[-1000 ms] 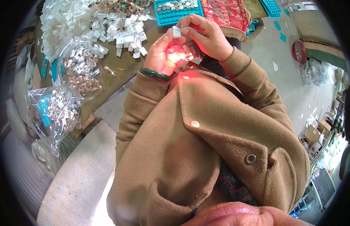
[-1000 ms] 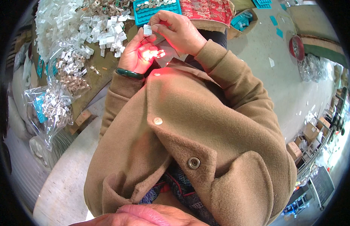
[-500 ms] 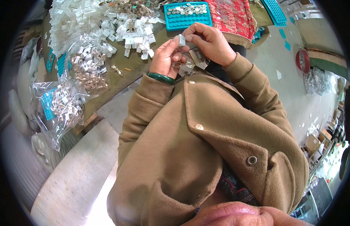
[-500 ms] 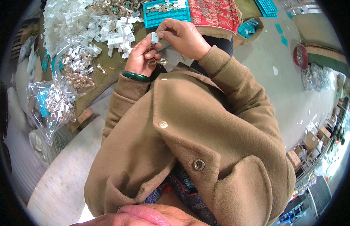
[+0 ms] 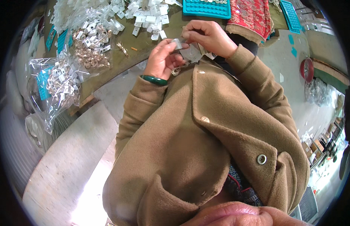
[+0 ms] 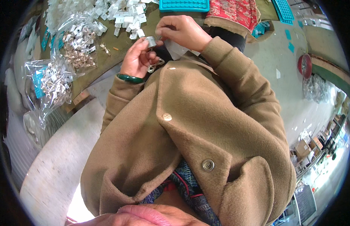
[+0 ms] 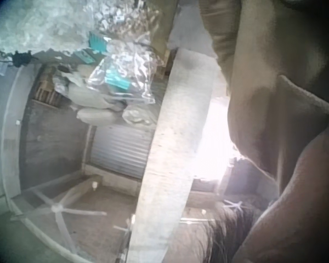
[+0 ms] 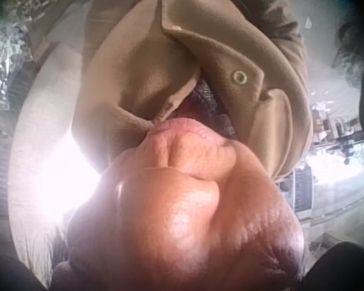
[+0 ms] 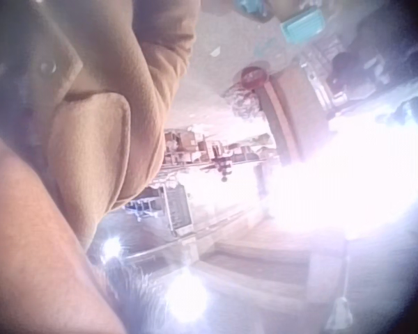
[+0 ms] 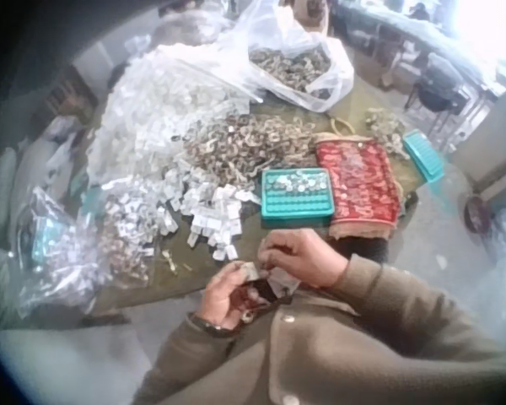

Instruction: The person repeatedly picks small white plastic pieces and metallic components from a table, joins them by hand, and places the assembled units into a blue tray. The person uses a red light to illuminate the components during assembly.

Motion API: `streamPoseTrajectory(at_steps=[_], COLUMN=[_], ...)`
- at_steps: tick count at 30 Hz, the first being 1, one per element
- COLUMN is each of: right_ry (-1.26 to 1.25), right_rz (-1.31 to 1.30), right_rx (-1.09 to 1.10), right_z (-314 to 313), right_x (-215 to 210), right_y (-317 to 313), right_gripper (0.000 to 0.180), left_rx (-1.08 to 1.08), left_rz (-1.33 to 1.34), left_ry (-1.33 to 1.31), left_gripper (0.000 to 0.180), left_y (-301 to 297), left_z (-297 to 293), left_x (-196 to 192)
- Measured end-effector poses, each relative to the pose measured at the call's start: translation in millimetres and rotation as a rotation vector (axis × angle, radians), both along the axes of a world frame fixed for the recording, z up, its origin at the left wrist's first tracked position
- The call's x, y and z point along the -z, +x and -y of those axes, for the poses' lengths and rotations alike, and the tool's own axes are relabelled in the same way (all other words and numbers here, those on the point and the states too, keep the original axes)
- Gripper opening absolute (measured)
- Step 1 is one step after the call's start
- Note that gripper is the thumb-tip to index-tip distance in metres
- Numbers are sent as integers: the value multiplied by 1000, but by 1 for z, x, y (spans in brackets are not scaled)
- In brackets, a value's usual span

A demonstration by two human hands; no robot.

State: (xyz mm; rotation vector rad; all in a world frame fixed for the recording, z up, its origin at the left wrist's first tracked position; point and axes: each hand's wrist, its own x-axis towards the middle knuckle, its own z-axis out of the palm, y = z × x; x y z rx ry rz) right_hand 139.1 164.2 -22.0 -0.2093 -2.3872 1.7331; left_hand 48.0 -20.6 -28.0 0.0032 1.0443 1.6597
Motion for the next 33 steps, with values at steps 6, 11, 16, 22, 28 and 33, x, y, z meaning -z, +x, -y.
streamPoseTrajectory(at_steps=[6,11,16,22,28,33], right_ry=[653,724,528,269,-289,-253], right_rz=[-6,169,166,135,316,387], right_rx=[64,121,173,133,-6,6], right_z=[36,44,29,11,9,-7], right_x=[9,14,7,-11,-24,-37], right_y=[-36,-48,-44,-41,-48,-55], right_gripper=[30,28,28,31,30,36], left_rx=[-253,-237,-103,-112,-88,-262], left_rz=[-34,-152,-153,-80,115,91], left_ry=[8,-158,-195,-71,85,41], left_gripper=[27,18,27,28,21,19], left_y=[-31,-36,-37,-37,-42,-43], left_z=[29,31,15,-4,-14,-22], left_x=[-1,2,0,-3,-2,-6])
